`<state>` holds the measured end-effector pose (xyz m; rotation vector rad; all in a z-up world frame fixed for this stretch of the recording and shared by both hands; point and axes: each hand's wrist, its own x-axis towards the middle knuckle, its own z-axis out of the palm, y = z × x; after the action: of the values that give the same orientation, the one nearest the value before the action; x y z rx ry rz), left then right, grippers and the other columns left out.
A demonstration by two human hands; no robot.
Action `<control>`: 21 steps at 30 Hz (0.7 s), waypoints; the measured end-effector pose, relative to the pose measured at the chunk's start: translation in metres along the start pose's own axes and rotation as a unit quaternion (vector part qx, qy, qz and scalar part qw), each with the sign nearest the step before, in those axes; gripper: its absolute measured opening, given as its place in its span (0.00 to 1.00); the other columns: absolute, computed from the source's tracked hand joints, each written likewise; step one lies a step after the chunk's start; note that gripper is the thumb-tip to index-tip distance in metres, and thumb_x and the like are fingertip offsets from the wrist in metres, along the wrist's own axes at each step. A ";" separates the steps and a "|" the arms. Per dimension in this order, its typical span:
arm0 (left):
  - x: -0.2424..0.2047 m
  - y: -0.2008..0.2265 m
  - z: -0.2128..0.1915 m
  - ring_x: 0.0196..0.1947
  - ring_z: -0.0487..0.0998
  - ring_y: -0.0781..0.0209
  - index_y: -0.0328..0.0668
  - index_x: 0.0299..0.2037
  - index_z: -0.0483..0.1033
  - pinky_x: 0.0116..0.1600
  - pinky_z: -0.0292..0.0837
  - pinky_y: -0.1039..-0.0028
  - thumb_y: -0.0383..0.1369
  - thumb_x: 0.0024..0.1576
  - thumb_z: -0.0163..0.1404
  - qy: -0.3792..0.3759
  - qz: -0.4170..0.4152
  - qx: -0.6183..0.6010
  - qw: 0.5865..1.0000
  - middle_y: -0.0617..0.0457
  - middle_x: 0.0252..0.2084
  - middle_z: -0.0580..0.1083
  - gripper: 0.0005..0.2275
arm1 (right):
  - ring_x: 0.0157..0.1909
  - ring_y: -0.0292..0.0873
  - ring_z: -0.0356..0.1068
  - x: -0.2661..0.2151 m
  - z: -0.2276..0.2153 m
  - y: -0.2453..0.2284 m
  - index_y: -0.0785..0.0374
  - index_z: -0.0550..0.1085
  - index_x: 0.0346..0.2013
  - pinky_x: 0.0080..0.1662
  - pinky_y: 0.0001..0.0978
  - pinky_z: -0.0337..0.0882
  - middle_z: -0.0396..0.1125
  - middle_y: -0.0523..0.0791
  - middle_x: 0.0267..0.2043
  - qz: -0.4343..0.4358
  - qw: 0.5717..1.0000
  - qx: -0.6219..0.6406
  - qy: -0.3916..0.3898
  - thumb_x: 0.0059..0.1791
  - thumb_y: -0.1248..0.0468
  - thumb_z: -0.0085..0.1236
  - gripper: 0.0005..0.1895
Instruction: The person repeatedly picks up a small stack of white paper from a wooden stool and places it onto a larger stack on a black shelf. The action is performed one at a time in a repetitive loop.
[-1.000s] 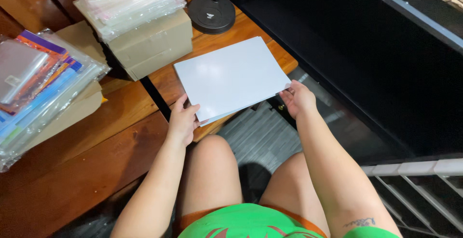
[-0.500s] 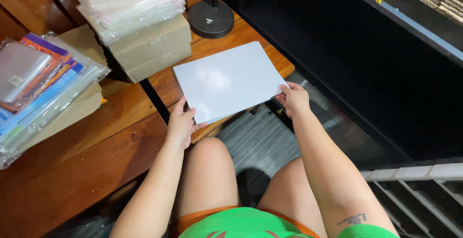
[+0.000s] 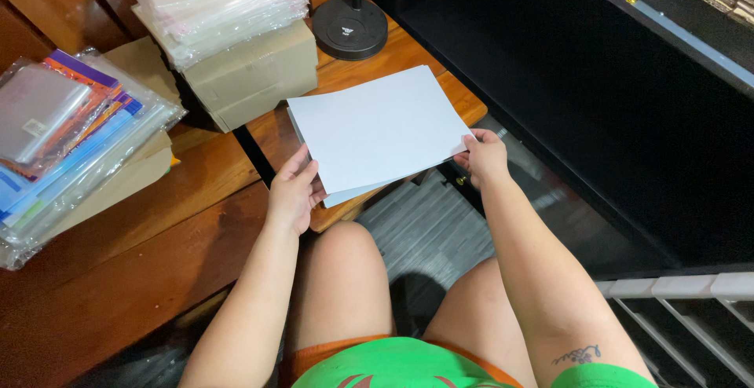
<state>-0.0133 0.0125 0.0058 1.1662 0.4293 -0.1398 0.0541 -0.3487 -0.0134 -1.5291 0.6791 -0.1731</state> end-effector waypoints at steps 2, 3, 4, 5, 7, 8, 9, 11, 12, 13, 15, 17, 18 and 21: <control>0.002 -0.001 -0.004 0.34 0.84 0.52 0.58 0.71 0.66 0.37 0.86 0.68 0.31 0.64 0.52 0.002 0.001 0.000 1.000 0.40 0.46 0.79 0.23 | 0.30 0.44 0.76 -0.003 0.000 -0.002 0.64 0.70 0.54 0.34 0.33 0.86 0.68 0.54 0.36 0.002 1.000 0.006 0.007 0.58 0.61 0.48 0.13; 0.003 -0.002 -0.006 0.33 0.84 0.51 0.58 0.70 0.67 0.37 0.85 0.67 0.30 0.63 0.53 0.005 0.001 0.000 1.000 0.39 0.45 0.80 0.24 | 0.29 0.45 0.76 -0.004 0.000 -0.002 0.64 0.71 0.53 0.34 0.34 0.86 0.68 0.56 0.36 0.004 1.000 0.011 0.014 0.58 0.61 0.46 0.12; -0.008 0.009 0.001 0.33 0.84 0.51 0.58 0.70 0.67 0.37 0.85 0.67 0.30 0.63 0.53 0.004 0.001 0.000 1.000 0.39 0.45 0.80 0.24 | 0.29 0.45 0.76 0.000 -0.001 0.000 0.64 0.71 0.53 0.34 0.34 0.86 0.68 0.56 0.36 0.004 1.000 0.011 0.014 0.58 0.61 0.46 0.12; -0.019 0.019 0.007 0.37 0.84 0.50 0.56 0.72 0.64 0.39 0.85 0.65 0.30 0.63 0.53 0.002 -0.006 0.015 1.000 0.40 0.49 0.78 0.25 | 0.30 0.47 0.77 0.003 -0.002 0.003 0.65 0.70 0.53 0.34 0.36 0.86 0.69 0.57 0.37 0.005 1.000 0.024 0.005 0.59 0.60 0.44 0.13; -0.026 0.025 0.012 0.41 0.83 0.49 0.53 0.74 0.61 0.41 0.85 0.62 0.30 0.63 0.52 0.000 -0.013 0.032 0.999 0.41 0.53 0.76 0.27 | 0.32 0.49 0.79 0.005 -0.003 0.005 0.66 0.70 0.54 0.34 0.38 0.87 0.69 0.58 0.38 0.008 0.999 0.038 -0.004 0.59 0.59 0.43 0.14; -0.023 0.019 0.011 0.43 0.82 0.48 0.53 0.75 0.57 0.43 0.85 0.58 0.29 0.63 0.52 -0.002 -0.016 0.045 0.999 0.39 0.55 0.74 0.29 | 0.31 0.47 0.78 0.004 -0.003 0.004 0.66 0.70 0.54 0.34 0.36 0.86 0.69 0.56 0.38 0.001 1.000 0.022 -0.010 0.58 0.61 0.49 0.14; -0.018 0.017 0.011 0.46 0.81 0.46 0.53 0.77 0.54 0.45 0.84 0.55 0.27 0.62 0.51 -0.006 -0.015 0.058 0.998 0.37 0.56 0.72 0.32 | 0.31 0.46 0.77 0.004 -0.001 0.000 0.66 0.70 0.55 0.34 0.34 0.86 0.69 0.55 0.38 -0.008 1.000 0.009 -0.016 0.56 0.62 0.54 0.15; -0.029 0.026 0.017 0.48 0.80 0.45 0.53 0.78 0.50 0.45 0.84 0.54 0.25 0.62 0.51 -0.013 -0.016 0.069 0.997 0.35 0.57 0.71 0.34 | 0.30 0.44 0.77 0.002 -0.004 -0.005 0.68 0.69 0.56 0.34 0.32 0.85 0.70 0.55 0.38 -0.007 0.999 -0.003 -0.032 0.56 0.62 0.54 0.16; -0.035 0.031 0.020 0.49 0.79 0.45 0.53 0.79 0.46 0.46 0.84 0.54 0.23 0.61 0.50 -0.020 -0.020 0.080 0.996 0.34 0.57 0.69 0.36 | 0.30 0.43 0.77 0.000 -0.006 -0.007 0.70 0.69 0.58 0.34 0.30 0.84 0.70 0.55 0.38 -0.003 0.999 -0.019 -0.048 0.56 0.63 0.55 0.18; -0.036 0.032 0.020 0.49 0.79 0.45 0.53 0.79 0.46 0.46 0.84 0.54 0.23 0.61 0.50 -0.021 -0.019 0.081 0.996 0.34 0.57 0.69 0.36 | 0.30 0.43 0.77 -0.012 -0.007 -0.019 0.70 0.69 0.58 0.34 0.30 0.84 0.70 0.55 0.38 -0.003 0.999 -0.017 -0.047 0.56 0.63 0.55 0.18; -0.040 0.034 0.021 0.50 0.78 0.47 0.53 0.79 0.46 0.46 0.84 0.54 0.22 0.61 0.48 -0.023 -0.007 0.101 0.995 0.32 0.56 0.70 0.36 | 0.30 0.44 0.77 -0.037 -0.009 -0.042 0.68 0.69 0.61 0.32 0.29 0.83 0.71 0.56 0.38 -0.007 0.997 -0.039 -0.067 0.57 0.65 0.52 0.19; -0.048 0.044 0.027 0.48 0.78 0.49 0.52 0.79 0.47 0.45 0.84 0.57 0.22 0.61 0.48 -0.024 -0.001 0.093 0.995 0.32 0.56 0.70 0.35 | 0.30 0.46 0.78 -0.036 -0.012 -0.045 0.67 0.70 0.62 0.34 0.31 0.84 0.72 0.57 0.38 -0.018 0.997 -0.030 -0.066 0.57 0.66 0.52 0.18; -0.052 0.049 0.029 0.47 0.78 0.51 0.50 0.79 0.48 0.44 0.84 0.59 0.22 0.61 0.48 -0.024 0.005 0.084 0.996 0.32 0.55 0.71 0.35 | 0.31 0.47 0.79 -0.036 -0.014 -0.046 0.65 0.70 0.63 0.35 0.34 0.85 0.72 0.57 0.37 -0.028 0.997 -0.021 -0.066 0.57 0.66 0.52 0.18; -0.044 0.042 0.023 0.46 0.78 0.51 0.52 0.78 0.51 0.43 0.85 0.59 0.22 0.61 0.49 -0.017 0.007 0.070 0.997 0.34 0.52 0.72 0.34 | 0.31 0.47 0.79 -0.028 -0.021 -0.045 0.64 0.70 0.63 0.36 0.35 0.85 0.72 0.57 0.36 -0.023 0.998 0.006 -0.066 0.57 0.67 0.52 0.19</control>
<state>-0.0336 0.0033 0.0665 1.3022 0.3859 -0.1805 0.0345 -0.3558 0.0395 -1.5311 0.5368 -0.1104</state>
